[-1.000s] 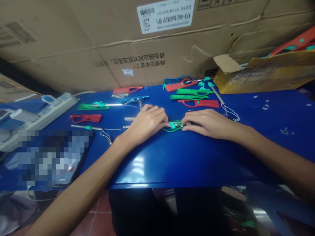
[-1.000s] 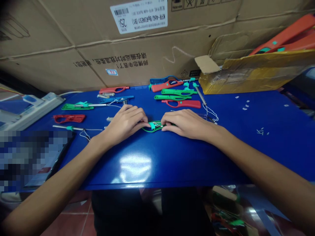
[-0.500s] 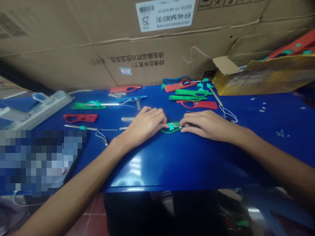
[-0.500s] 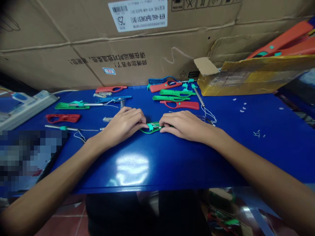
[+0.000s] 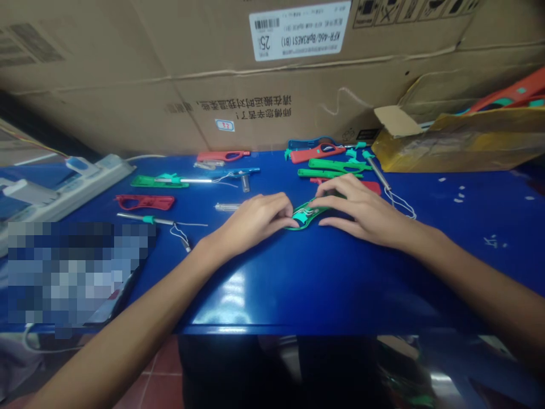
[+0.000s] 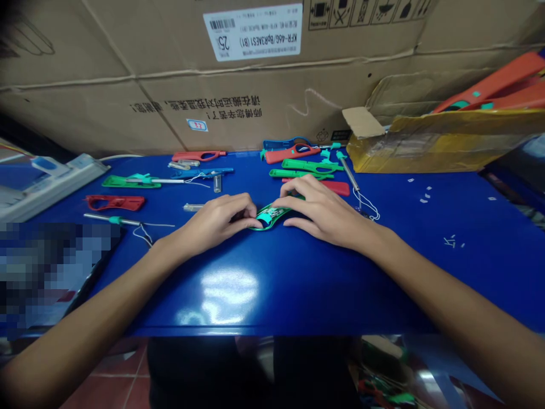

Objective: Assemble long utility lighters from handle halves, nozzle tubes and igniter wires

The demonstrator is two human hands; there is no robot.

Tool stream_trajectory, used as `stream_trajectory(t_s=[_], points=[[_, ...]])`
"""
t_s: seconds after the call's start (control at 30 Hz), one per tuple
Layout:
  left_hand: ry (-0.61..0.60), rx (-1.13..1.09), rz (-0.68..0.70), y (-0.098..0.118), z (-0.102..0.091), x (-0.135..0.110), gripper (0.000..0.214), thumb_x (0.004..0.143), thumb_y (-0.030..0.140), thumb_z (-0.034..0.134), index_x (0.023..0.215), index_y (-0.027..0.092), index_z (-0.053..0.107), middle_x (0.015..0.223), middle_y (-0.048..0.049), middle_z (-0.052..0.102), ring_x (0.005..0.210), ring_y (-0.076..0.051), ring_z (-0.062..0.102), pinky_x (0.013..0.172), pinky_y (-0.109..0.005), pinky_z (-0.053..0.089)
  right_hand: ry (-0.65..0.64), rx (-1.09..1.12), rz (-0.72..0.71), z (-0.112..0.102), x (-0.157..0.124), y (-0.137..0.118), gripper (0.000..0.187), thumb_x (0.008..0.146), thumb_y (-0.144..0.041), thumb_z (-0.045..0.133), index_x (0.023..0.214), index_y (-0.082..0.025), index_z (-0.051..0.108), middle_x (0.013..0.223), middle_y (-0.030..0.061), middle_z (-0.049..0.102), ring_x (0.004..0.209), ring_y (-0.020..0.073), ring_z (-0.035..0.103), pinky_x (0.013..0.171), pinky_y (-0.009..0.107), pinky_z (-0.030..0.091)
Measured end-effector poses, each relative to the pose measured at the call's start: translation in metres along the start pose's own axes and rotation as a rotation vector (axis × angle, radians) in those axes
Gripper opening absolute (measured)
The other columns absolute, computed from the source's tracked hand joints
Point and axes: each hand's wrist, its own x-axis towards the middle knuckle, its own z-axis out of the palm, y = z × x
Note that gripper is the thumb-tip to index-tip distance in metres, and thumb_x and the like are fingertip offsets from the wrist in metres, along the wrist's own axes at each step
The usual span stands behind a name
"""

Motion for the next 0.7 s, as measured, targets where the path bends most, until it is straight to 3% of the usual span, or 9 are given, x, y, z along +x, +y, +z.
stream_trajectory(t_s=[0.17,0.33,0.47,0.7], points=[[0.011,0.053,-0.065,-0.001,0.002,0.0,0.025,0.098,0.041,0.064,0.093,0.017,0.064,0.089,-0.0007,0.069,0.07,-0.013,0.058,0.064,-0.026,0.037,-0.061,0.053,0.021,0.008,0.001,0.004,0.038,0.102,-0.04,0.052,0.134,-0.022,0.064,0.131,0.0147,0.062,0.121,0.0299,0.055,0.102,0.049,0.045],[0.02,0.121,0.004,-0.003,0.0,0.002,0.023,0.097,0.04,0.066,0.093,0.018,0.069,0.088,-0.0001,0.072,0.082,-0.016,0.063,0.081,-0.031,0.038,-0.053,0.041,0.086,0.015,0.003,0.002,0.029,0.104,-0.035,0.048,0.119,-0.023,0.069,0.12,0.011,0.068,0.11,0.027,0.06,0.1,0.048,0.039],[-0.025,0.103,0.016,0.001,-0.005,0.002,0.02,0.099,0.038,0.064,0.098,0.02,0.072,0.093,-0.0004,0.073,0.087,-0.017,0.062,0.088,-0.033,0.037,-0.047,0.033,0.081,0.015,0.004,0.003,0.027,0.103,-0.035,0.05,0.116,-0.022,0.071,0.117,0.0112,0.069,0.107,0.0266,0.06,0.097,0.046,0.042],[-0.026,0.079,0.003,0.004,-0.005,0.0,0.021,0.1,0.038,0.061,0.098,0.021,0.073,0.096,-0.0019,0.074,0.088,-0.017,0.062,0.086,-0.033,0.037,-0.033,0.054,0.03,0.01,0.002,0.005,0.029,0.103,-0.032,0.052,0.115,-0.027,0.077,0.124,0.0092,0.071,0.112,0.0271,0.063,0.098,0.046,0.049]])
